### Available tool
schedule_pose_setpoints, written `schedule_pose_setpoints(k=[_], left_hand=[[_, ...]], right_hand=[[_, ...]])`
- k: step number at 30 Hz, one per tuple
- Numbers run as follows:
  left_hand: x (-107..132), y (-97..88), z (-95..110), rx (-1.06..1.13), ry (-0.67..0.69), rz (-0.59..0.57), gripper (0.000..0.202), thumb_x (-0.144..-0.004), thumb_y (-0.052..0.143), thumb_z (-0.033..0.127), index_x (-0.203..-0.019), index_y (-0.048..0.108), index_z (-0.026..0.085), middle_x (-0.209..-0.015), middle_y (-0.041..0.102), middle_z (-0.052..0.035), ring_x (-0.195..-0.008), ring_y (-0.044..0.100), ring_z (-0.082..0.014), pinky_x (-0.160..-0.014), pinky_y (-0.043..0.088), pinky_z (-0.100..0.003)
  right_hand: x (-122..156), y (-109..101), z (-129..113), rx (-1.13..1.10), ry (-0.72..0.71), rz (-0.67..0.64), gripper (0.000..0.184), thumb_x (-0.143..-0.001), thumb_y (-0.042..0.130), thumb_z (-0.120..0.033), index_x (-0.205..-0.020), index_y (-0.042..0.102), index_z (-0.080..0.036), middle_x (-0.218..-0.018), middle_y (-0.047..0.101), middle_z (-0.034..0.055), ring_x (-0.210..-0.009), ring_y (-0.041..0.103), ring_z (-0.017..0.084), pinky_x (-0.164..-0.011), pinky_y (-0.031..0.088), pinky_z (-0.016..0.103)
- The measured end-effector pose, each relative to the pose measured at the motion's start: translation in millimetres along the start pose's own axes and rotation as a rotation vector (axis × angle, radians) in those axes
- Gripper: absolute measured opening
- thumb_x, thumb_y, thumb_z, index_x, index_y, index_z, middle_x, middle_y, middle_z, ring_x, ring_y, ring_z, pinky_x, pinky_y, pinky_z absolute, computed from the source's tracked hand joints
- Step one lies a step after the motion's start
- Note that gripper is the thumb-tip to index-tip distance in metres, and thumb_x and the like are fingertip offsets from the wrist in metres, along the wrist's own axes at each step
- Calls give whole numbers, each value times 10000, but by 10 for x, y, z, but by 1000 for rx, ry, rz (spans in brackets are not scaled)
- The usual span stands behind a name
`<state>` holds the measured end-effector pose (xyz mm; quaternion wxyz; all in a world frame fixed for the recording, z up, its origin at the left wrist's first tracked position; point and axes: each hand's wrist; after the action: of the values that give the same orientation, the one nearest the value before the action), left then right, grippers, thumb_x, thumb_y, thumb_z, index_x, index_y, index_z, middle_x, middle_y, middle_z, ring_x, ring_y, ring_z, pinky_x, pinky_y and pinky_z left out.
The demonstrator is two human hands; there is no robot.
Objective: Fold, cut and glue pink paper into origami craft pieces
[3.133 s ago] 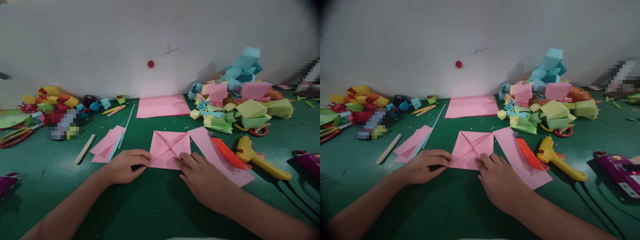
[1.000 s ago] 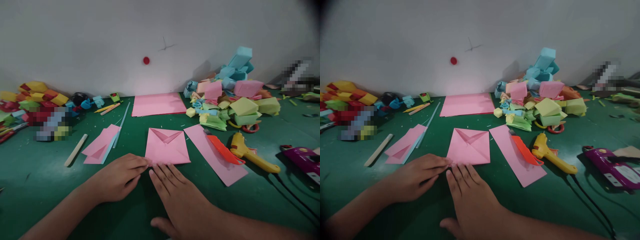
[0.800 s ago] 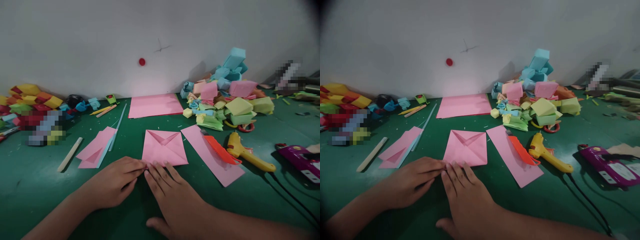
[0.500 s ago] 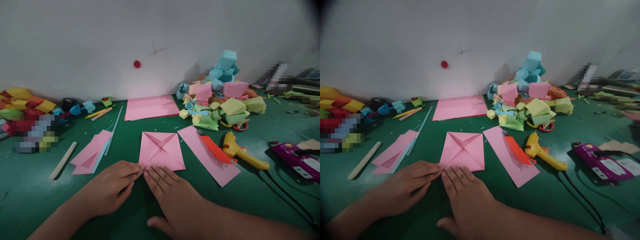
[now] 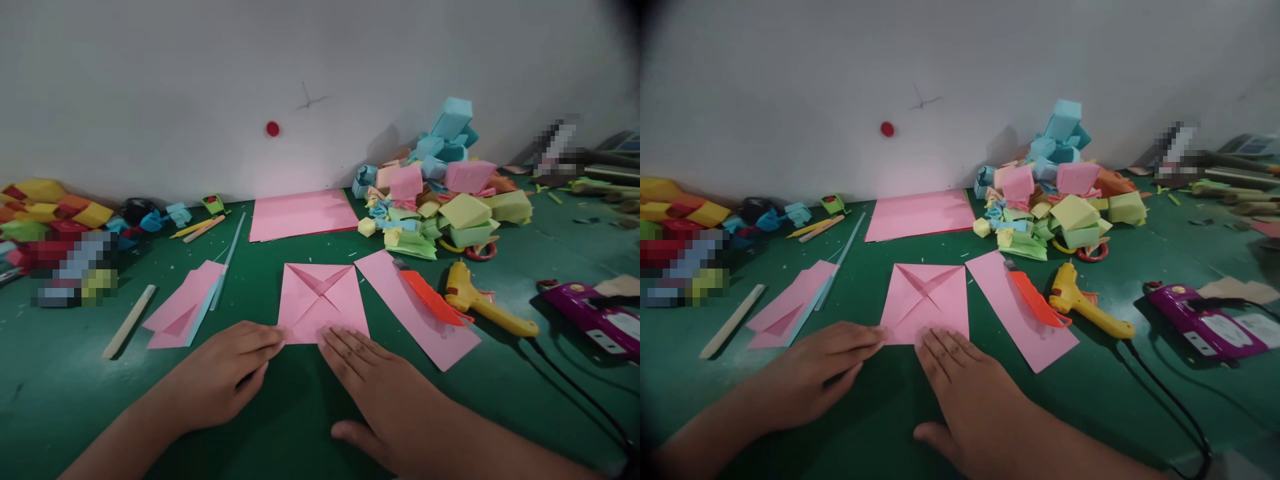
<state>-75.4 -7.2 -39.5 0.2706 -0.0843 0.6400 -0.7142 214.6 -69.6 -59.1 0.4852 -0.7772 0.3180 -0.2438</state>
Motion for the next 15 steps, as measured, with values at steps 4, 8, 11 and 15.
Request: schedule_pose_setpoints(k=[4,8,11,15], left_hand=[[-14,-15,10,17,-2,11,383,-946,463,88,-1250,682,168,-1262,703,-107,-1153,666,-222,-984,576,-356],[-11,-7,6,34,-11,21,394,-937,474,84,-1252,684,190,-1253,709,-93,-1144,671,-225,-969,584,-361],[-4,7,-2,36,-7,14,403,-942,473,83,-1271,676,195,-1266,703,-95,-1151,668,-226,-976,581,-365],[5,10,-5,30,-4,-4,400,-947,458,83,-1275,668,172,-1279,695,-108,-1162,662,-227,-983,579,-370]], right_hand=[[39,44,8,29,-24,13,775,-1034,328,-589,-1616,162,-104,-1669,105,137,-1545,108,276,-1263,194,466],[104,64,7,88,-55,29,736,-1042,359,-541,-1608,208,-94,-1662,140,139,-1542,131,285,-1258,222,473],[164,-3,32,144,-82,52,714,-1029,430,-496,-1597,262,-98,-1654,196,138,-1533,191,284,-1245,272,464],[248,-100,129,239,-26,149,668,-1015,479,-431,-1574,328,-97,-1628,306,134,-1512,267,310,-1206,346,520]])
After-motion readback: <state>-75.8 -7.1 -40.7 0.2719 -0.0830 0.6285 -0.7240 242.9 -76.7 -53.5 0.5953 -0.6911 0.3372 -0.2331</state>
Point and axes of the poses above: each hand's wrist, its own x-axis away from the middle knuckle, its own y-axis out of the palm, z = x × y
